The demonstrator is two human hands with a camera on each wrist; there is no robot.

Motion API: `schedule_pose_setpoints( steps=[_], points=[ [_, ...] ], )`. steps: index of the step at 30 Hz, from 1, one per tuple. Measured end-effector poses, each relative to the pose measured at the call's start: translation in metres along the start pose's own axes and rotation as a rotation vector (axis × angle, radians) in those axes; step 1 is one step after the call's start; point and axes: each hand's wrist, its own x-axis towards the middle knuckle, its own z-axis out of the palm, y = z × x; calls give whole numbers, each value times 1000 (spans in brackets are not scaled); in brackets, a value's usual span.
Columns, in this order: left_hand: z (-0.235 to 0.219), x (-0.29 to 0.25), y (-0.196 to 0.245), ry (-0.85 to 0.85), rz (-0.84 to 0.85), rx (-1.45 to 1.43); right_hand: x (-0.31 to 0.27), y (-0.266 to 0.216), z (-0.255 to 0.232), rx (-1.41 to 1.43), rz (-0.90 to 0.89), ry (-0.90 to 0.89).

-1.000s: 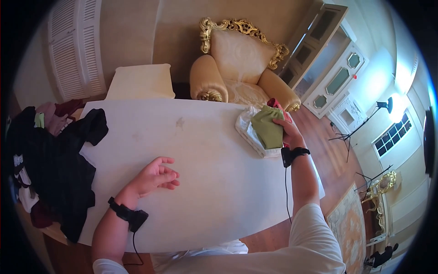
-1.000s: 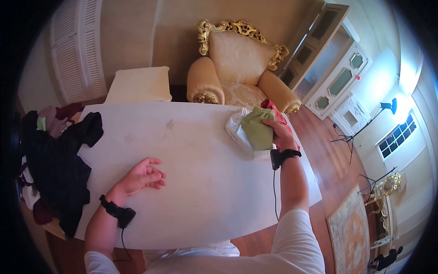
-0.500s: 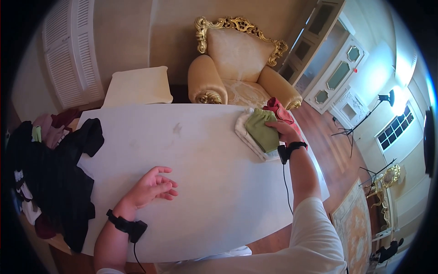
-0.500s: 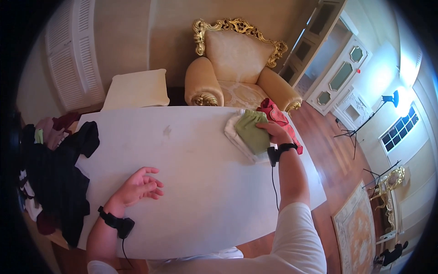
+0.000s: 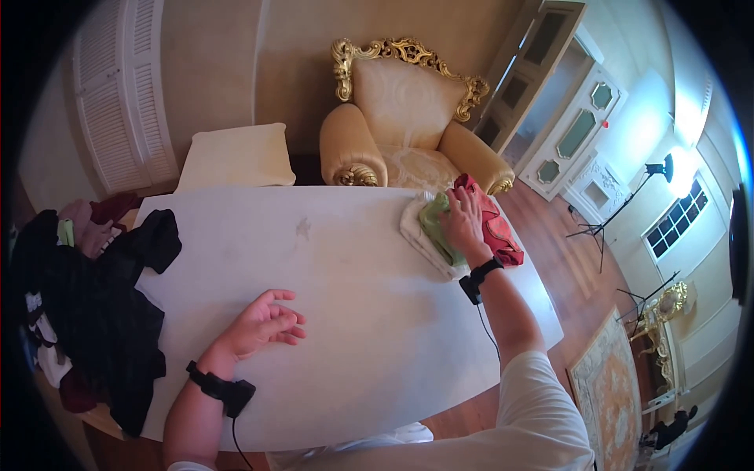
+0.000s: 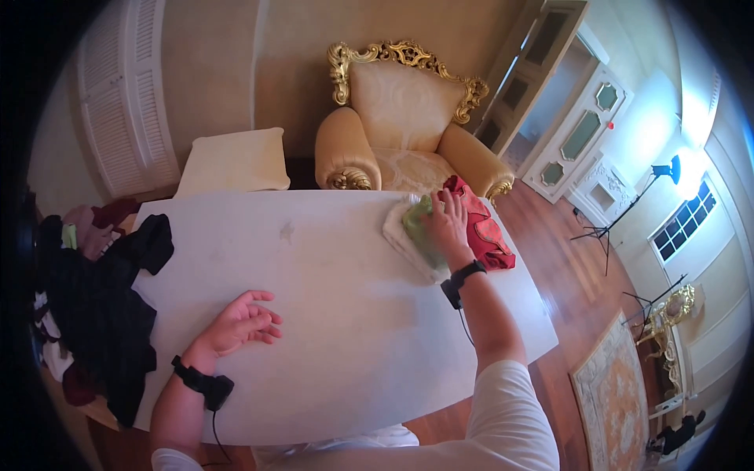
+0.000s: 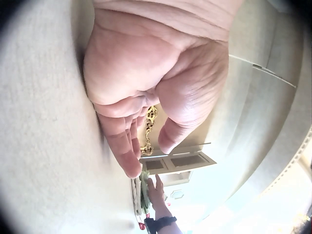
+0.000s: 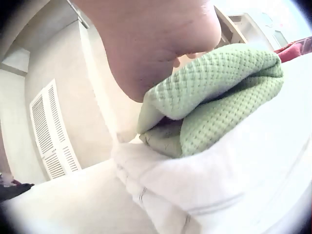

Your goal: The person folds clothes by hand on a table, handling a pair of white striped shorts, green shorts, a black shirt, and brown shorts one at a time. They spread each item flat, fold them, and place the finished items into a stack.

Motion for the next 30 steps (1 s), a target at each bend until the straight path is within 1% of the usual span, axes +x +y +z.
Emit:
schedule_pose_setpoints(
  steps=[1, 2, 5, 9, 12, 15, 18, 21, 24, 27, 30],
  points=[
    [-1, 0, 0, 2, -2, 1, -2, -7, 1, -57, -54, 3],
    [-1, 0, 1, 5, 0, 5, -6, -14, -1, -84, -114, -113],
    [1, 0, 1, 6, -6, 10, -9, -18, -4, -93, -159, -254],
    [2, 0, 1, 7, -2, 25, -10, -17, 12, -54, -141, -287],
    [3, 0, 2, 4, 0, 35, -11, -18, 9, -26, -139, -305],
    [2, 0, 1, -2, 8, 32, -14, -22, -7, -21, -126, -299],
    [2, -1, 0, 6, 5, 6, -30, -28, -30, -12, -100, -234],
    [2, 0, 1, 9, 5, 24, -51, -30, -35, -25, 18, -204],
    [2, 1, 0, 17, 8, 23, -60, -10, -18, 16, 115, -137],
    [2, 0, 1, 16, 7, 22, -63, -7, -11, -10, 164, -259],
    [2, 1, 0, 8, 15, 25, -72, -5, -5, -28, 117, -321]
  ],
)
